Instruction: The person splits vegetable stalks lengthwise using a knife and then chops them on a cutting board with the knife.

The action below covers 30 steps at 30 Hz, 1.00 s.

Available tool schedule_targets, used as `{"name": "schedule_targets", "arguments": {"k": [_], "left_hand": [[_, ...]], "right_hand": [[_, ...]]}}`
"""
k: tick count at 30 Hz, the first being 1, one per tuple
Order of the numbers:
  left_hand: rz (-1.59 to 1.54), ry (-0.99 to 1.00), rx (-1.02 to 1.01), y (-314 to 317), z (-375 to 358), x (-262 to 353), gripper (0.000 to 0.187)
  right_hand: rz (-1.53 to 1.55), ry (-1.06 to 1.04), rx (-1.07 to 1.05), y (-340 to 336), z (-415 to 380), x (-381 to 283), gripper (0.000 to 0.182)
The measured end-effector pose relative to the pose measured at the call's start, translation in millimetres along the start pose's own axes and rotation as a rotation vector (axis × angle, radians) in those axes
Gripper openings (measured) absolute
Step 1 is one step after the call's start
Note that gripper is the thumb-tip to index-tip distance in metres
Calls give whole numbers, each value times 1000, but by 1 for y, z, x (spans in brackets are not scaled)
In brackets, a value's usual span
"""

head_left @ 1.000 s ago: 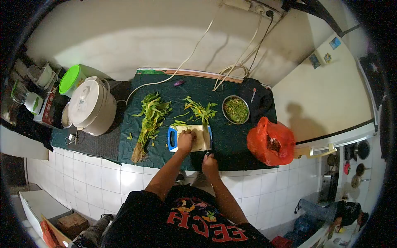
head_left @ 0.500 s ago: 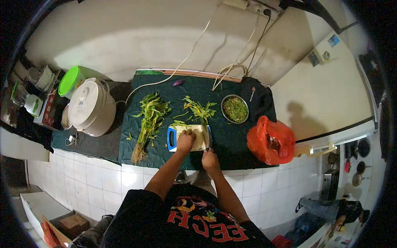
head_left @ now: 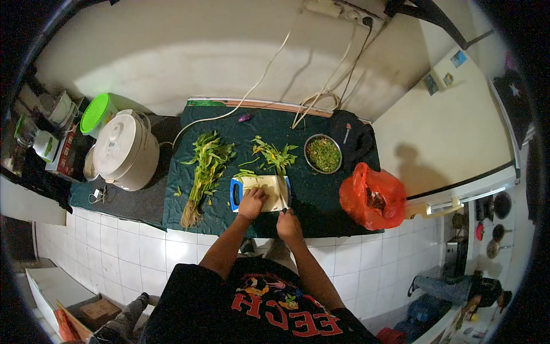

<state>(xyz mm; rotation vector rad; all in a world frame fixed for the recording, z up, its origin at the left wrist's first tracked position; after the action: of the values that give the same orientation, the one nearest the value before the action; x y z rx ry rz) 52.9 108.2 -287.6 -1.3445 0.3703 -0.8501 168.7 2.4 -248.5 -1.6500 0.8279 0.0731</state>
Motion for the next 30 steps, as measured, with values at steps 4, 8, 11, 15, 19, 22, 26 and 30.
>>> {"name": "schedule_targets", "arguments": {"k": [4,8,11,15,19,22,26,30], "left_hand": [[6,12,44,-5,-5,0,29],[60,-15,-30,-5,-5,3,28],[81,-57,-34,-2,-3,4,29],[65,-120,-71,-3,-6,5,30],[37,-141,-11,-11,-10,6,30],[42,-156,-39,-9,-9,8,30],[-36,-168,26,-11,-11,7,30],[9,-165,3,-4,-11,4,32]], "right_hand": [[29,41,62,32,-7,16,36],[-340,-331,131,24,-2,5,37],[29,-90,41,2,11,-2,39],[39,16,17,16,-9,4,40],[102,24,17,10,-7,5,39],[10,-121,-84,1,7,-8,38],[54,9,-7,10,-6,-8,39],[76,68,16,24,-4,2,40]]}}
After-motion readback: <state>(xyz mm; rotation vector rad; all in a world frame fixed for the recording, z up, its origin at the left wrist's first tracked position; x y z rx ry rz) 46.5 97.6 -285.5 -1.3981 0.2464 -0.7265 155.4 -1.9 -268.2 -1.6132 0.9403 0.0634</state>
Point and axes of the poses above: each hand's wrist, its own z-axis towards the middle knuckle, its own y-axis out of the palm, x = y × z, the point moved 5 cm from there along z, towards the middle knuckle, and after that the axes turned 5 degrees about -y, right-handed, at the moved point
